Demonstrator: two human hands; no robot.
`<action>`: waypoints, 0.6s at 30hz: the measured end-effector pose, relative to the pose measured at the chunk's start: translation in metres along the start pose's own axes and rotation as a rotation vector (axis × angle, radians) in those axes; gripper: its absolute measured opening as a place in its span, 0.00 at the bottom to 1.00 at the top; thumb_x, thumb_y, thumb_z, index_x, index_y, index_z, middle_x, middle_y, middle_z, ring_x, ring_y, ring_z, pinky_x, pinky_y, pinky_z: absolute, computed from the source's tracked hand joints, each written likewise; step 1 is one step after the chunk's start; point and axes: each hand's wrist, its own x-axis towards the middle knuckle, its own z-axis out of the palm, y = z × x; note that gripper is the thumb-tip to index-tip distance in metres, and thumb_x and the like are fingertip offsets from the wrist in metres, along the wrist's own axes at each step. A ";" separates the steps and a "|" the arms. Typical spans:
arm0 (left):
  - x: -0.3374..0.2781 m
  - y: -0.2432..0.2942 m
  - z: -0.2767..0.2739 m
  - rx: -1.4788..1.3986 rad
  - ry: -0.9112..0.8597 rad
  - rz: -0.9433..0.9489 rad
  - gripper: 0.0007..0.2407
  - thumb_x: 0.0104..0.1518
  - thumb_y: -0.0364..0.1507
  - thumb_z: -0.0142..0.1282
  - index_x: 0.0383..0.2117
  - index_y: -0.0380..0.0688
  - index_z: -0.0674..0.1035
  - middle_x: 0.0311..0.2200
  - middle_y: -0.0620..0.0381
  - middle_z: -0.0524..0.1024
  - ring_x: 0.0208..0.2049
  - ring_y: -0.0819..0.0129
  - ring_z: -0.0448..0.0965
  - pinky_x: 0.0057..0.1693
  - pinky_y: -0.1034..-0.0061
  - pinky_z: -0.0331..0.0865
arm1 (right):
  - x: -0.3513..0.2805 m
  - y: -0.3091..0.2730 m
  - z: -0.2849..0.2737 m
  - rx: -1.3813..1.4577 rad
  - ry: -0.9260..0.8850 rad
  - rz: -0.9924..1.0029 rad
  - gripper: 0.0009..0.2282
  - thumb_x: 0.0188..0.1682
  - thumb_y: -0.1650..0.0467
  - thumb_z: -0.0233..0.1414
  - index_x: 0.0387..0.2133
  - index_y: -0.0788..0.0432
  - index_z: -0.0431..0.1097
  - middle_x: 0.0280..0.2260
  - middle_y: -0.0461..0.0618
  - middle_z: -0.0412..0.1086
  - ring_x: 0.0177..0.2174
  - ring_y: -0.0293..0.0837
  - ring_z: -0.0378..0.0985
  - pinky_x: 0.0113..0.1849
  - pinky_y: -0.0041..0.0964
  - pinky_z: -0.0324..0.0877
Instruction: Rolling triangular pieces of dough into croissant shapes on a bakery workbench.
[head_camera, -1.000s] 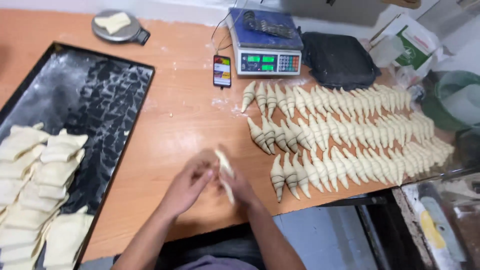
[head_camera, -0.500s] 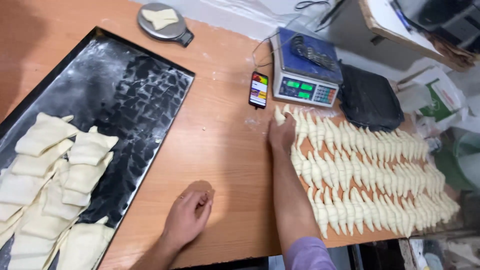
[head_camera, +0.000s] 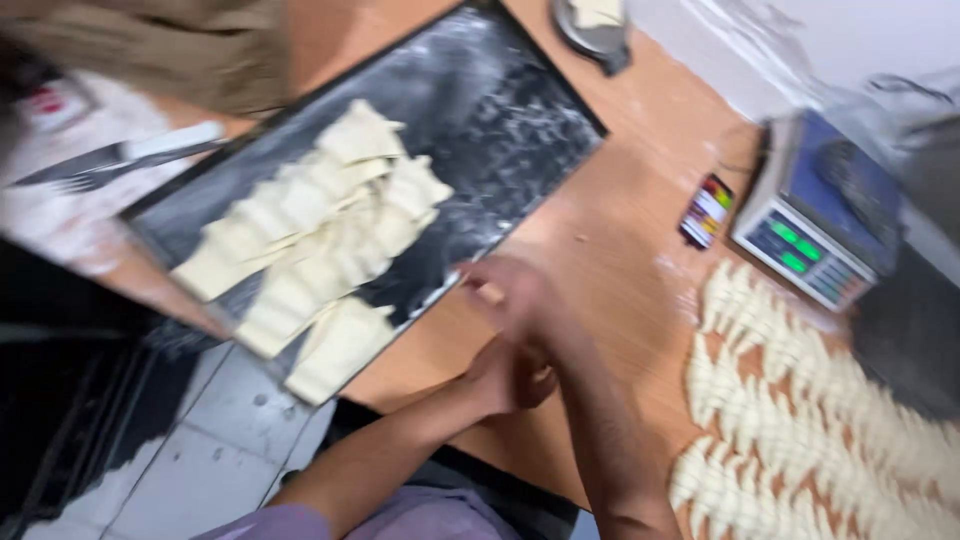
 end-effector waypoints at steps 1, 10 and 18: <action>-0.006 -0.003 0.000 0.013 0.024 -0.014 0.07 0.52 0.31 0.61 0.23 0.41 0.78 0.26 0.46 0.78 0.32 0.47 0.78 0.39 0.54 0.71 | 0.010 -0.038 0.011 0.006 -0.013 -0.028 0.10 0.49 0.67 0.58 0.45 0.50 0.75 0.44 0.49 0.78 0.43 0.50 0.81 0.46 0.43 0.74; -0.020 -0.033 0.030 -0.116 0.084 0.230 0.06 0.52 0.27 0.58 0.32 0.38 0.80 0.33 0.48 0.79 0.38 0.50 0.80 0.44 0.59 0.74 | 0.018 -0.154 0.084 -0.111 -0.174 -0.390 0.15 0.45 0.57 0.60 0.43 0.45 0.76 0.40 0.51 0.70 0.45 0.54 0.73 0.46 0.47 0.70; -0.056 -0.041 0.011 -0.236 0.118 0.187 0.07 0.57 0.26 0.57 0.38 0.38 0.79 0.38 0.49 0.80 0.42 0.53 0.82 0.50 0.65 0.74 | 0.011 -0.091 0.106 0.392 0.233 0.276 0.15 0.45 0.68 0.61 0.43 0.57 0.66 0.38 0.47 0.72 0.39 0.42 0.76 0.39 0.37 0.74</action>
